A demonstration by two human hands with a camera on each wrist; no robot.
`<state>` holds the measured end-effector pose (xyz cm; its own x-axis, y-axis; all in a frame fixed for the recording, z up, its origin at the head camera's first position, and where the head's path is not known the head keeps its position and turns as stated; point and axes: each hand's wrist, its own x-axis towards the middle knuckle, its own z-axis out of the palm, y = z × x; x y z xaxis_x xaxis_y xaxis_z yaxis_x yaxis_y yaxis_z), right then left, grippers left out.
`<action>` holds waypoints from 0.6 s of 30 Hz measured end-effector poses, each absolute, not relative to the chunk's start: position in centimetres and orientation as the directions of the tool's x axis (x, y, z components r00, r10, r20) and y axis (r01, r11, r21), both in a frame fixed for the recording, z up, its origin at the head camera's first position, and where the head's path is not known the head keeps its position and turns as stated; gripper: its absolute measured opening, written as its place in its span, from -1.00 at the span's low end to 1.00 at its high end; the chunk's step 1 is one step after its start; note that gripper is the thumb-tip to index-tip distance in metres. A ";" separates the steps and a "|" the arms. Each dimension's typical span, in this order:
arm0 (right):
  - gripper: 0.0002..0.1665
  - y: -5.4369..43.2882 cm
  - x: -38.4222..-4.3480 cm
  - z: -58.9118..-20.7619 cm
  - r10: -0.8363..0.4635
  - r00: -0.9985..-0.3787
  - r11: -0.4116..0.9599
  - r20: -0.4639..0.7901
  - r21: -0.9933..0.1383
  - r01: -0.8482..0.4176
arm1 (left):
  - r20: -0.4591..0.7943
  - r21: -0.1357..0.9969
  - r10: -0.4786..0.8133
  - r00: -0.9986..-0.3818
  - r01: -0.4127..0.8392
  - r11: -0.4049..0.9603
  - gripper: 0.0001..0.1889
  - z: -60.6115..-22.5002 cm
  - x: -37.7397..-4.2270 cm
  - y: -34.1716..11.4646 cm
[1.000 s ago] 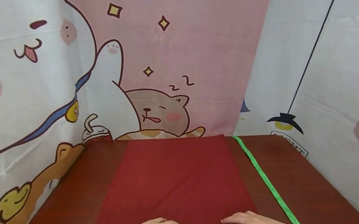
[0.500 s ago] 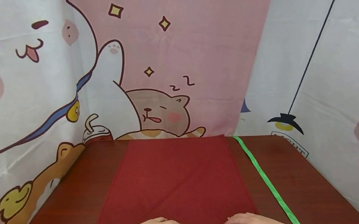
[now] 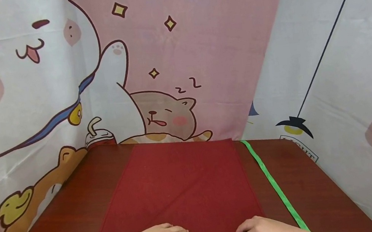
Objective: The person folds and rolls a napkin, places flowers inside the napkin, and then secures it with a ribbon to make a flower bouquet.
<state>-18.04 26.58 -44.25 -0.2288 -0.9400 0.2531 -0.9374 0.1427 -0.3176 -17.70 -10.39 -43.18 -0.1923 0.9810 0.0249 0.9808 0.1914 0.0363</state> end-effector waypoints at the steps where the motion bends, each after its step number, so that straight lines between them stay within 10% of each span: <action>1: -0.79 26.5 -18.0 -43.9 -0.941 -0.248 0.164 0.230 -0.330 -0.930 | 0.025 0.030 0.981 -0.191 0.981 0.190 -0.59 -43.2 -17.7 -10.4; 11: -0.64 26.2 -18.1 -41.8 -0.882 -0.440 0.361 0.169 -0.357 -0.861 | 0.030 -0.010 0.982 -0.185 0.983 0.186 -0.59 -42.9 -17.5 -10.4; 18: -0.62 26.2 -18.9 -40.8 -0.869 -0.445 0.357 0.216 -0.347 -0.867 | 0.021 -0.044 0.981 -0.194 0.980 0.194 -0.60 -42.8 -17.4 -10.3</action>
